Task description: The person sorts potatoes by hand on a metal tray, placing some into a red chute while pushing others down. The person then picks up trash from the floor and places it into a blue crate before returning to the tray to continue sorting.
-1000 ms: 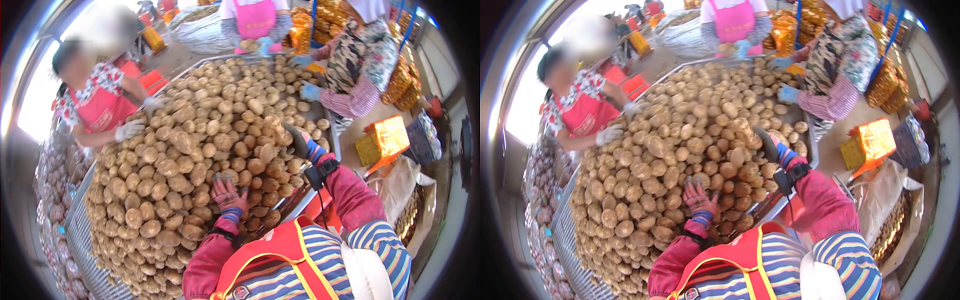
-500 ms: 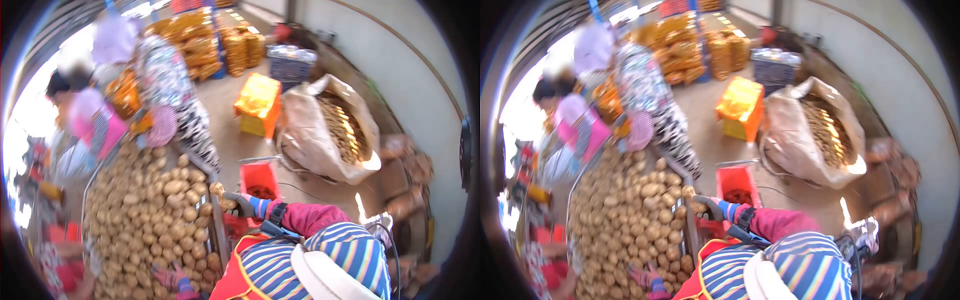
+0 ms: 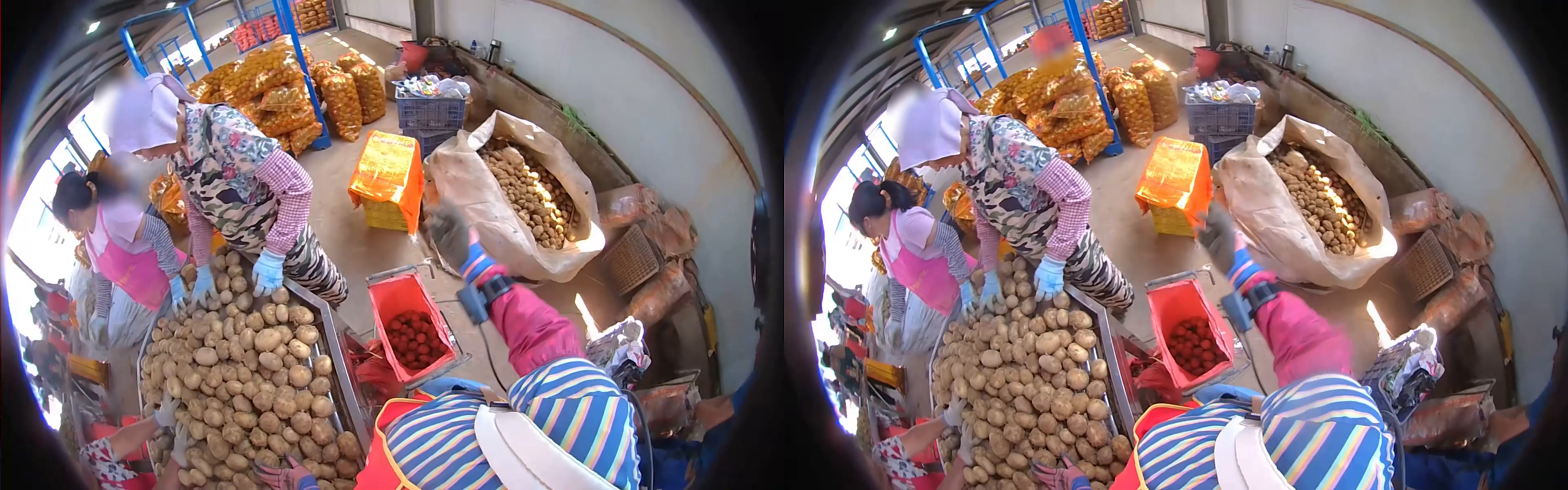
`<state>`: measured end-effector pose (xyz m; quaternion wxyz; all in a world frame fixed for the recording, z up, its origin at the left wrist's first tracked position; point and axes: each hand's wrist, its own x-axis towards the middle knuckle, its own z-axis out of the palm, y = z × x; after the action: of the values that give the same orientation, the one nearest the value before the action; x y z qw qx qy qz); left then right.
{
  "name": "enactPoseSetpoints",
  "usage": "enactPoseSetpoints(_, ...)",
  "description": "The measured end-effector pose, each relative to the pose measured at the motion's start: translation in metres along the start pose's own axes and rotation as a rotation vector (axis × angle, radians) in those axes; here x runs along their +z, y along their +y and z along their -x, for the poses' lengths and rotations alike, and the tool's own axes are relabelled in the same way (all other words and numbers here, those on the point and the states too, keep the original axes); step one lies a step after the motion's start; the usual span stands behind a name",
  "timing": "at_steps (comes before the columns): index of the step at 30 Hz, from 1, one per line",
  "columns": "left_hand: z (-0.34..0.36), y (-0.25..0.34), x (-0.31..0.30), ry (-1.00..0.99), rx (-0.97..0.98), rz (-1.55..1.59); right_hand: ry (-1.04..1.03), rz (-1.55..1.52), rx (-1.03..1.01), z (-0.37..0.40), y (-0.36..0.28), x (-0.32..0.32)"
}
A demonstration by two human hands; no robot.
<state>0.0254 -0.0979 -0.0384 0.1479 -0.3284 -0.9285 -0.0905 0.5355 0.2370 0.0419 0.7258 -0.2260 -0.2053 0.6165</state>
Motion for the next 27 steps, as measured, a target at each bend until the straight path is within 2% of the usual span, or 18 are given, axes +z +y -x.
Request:
enactPoseSetpoints(4, 0.002, 0.005, -0.009, -0.052, -0.016, 0.066, -0.067, 0.093, 0.459, 0.055, 0.138, 0.028)
enactPoseSetpoints(5, 0.006, 0.005, -0.014, -0.074, -0.036, 0.100, -0.276, 0.379, 0.475, 0.078, 0.168, 0.030)
enactPoseSetpoints(6, 0.006, -0.004, 0.000, -0.028, 0.025, -0.053, -0.511, 0.650, 0.475, 0.101, 0.191, 0.036)
enactPoseSetpoints(7, 0.007, -0.006, 0.005, 0.016, 0.042, -0.038, -0.635, 0.662, 0.549, 0.122, 0.216, 0.047)
enactPoseSetpoints(8, 0.004, -0.003, -0.001, -0.026, 0.041, -0.058, -0.762, 0.671, 0.624, 0.142, 0.230, 0.067)
enactPoseSetpoints(9, 0.002, -0.002, -0.008, -0.057, 0.041, 0.017, -1.046, 0.965, 0.521, 0.151, 0.232, 0.079)
enactPoseSetpoints(10, -0.001, 0.005, -0.022, -0.089, 0.039, 0.092, -1.124, 0.930, 0.567, 0.160, 0.232, 0.098)
enactPoseSetpoints(12, 0.007, -0.003, -0.009, -0.119, 0.020, 0.103, -1.629, 1.466, -0.126, 0.170, 0.236, 0.124)
enactPoseSetpoints(14, 0.014, -0.007, -0.016, -0.181, 0.015, 0.102, -1.763, 1.459, -0.158, 0.182, 0.259, 0.124)
enactPoseSetpoints(16, 0.020, -0.004, -0.033, -0.252, 0.040, 0.113, -1.982, 1.575, -0.314, 0.196, 0.259, 0.135)
enactPoseSetpoints(17, 0.023, 0.001, -0.053, -0.389, 0.082, 0.083, -2.085, 1.603, -0.302, 0.203, 0.263, 0.135)
enactPoseSetpoints(18, 0.024, 0.006, -0.066, -0.528, 0.125, 0.057, -2.103, 1.526, -0.291, 0.208, 0.273, 0.127)
enactPoseSetpoints(19, 0.024, 0.012, -0.072, -0.533, 0.112, 0.054, -2.100, 1.489, -0.291, 0.208, 0.278, 0.125)
enactPoseSetpoints(21, 0.020, 0.021, -0.074, -0.794, 0.135, -0.159, -2.107, 1.449, -0.281, 0.205, 0.293, 0.117)
enactPoseSetpoints(23, 0.013, 0.025, -0.061, -0.781, 0.119, -0.090, -2.018, 1.469, -0.356, 0.198, 0.308, 0.105)
enactPoseSetpoints(24, 0.007, 0.028, -0.055, -0.749, 0.104, -0.024, -2.062, 1.448, -0.368, 0.194, 0.307, 0.109)
enactPoseSetpoints(26, -0.013, 0.040, -0.052, -0.729, 0.046, 0.006, -2.024, 1.420, -0.407, 0.188, 0.310, 0.123)
enactPoseSetpoints(27, -0.023, 0.044, -0.050, -0.759, 0.133, -0.020, -2.006, 1.486, -0.424, 0.185, 0.320, 0.110)
